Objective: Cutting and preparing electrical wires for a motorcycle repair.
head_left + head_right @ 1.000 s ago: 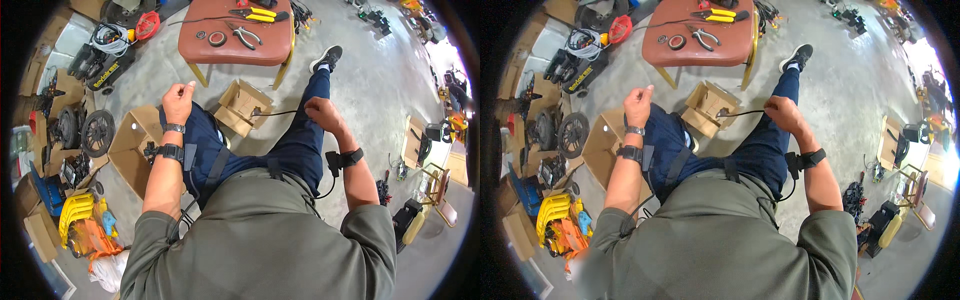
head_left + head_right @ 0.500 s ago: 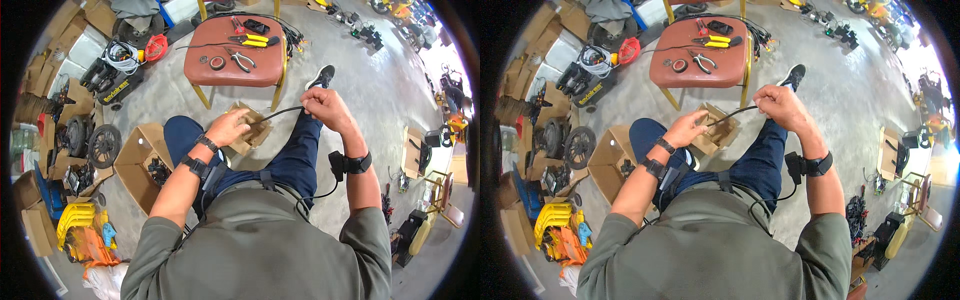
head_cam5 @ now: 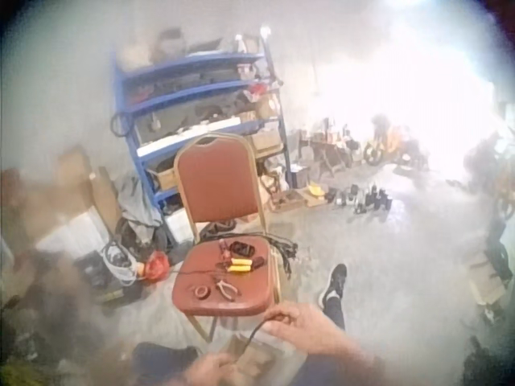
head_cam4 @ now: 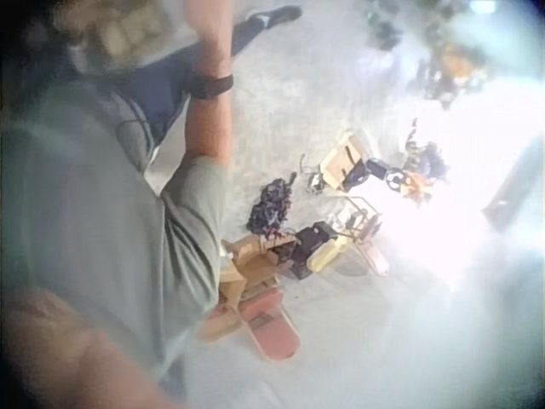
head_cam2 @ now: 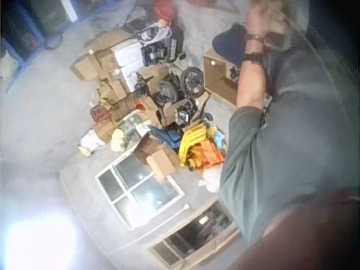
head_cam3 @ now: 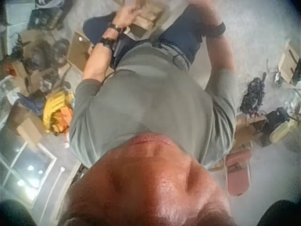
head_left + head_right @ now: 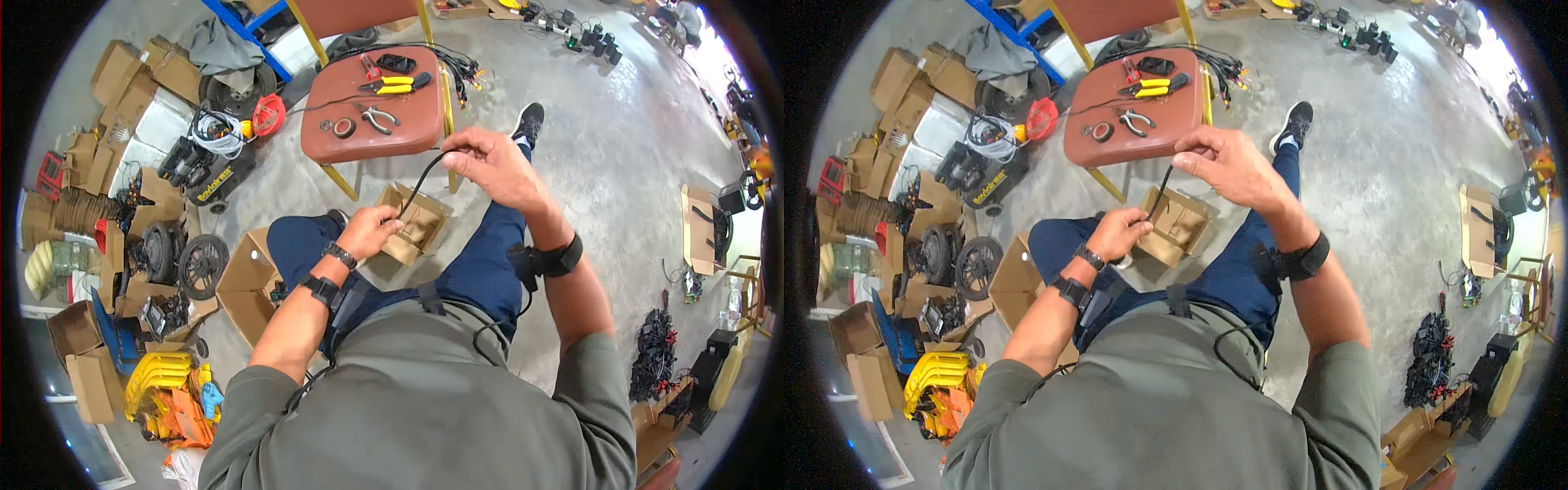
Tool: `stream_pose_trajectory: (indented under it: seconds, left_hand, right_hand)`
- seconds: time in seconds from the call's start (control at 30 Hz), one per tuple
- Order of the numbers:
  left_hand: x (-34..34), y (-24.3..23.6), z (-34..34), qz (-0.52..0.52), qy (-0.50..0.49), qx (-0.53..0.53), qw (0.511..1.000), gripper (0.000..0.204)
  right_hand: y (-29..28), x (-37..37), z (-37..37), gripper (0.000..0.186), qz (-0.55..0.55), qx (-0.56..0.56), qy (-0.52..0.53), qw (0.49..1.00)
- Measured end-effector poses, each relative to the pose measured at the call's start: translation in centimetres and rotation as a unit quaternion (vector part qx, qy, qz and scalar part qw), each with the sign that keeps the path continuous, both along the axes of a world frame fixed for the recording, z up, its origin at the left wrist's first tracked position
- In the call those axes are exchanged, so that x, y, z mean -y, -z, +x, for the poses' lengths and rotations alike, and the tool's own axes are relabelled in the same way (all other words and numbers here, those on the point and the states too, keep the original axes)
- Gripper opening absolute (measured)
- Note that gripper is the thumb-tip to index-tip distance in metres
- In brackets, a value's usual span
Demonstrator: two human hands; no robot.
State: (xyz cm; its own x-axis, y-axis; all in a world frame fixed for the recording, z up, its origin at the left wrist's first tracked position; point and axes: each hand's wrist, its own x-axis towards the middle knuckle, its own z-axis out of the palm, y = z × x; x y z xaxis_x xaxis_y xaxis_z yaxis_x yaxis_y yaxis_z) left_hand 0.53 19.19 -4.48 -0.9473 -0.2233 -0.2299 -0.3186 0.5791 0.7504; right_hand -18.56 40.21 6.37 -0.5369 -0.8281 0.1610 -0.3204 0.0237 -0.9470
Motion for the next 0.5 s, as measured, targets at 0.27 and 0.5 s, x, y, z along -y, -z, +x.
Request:
stream_pose_trajectory:
  seconds: [0.27,0.5]
  left_hand:
    - [-2.1,0.3,0.6,0.061,0.001,0.01,0.998,0.017]
    - [-0.7,3.7,0.5,-0.101,0.012,-0.123,0.987,0.016]
  right_hand:
    - [5.3,2.5,0.4,0.026,-0.152,0.17,0.089,0.969]
    - [6.0,6.0,1.8,0.035,-0.137,0.327,0.067,0.933]
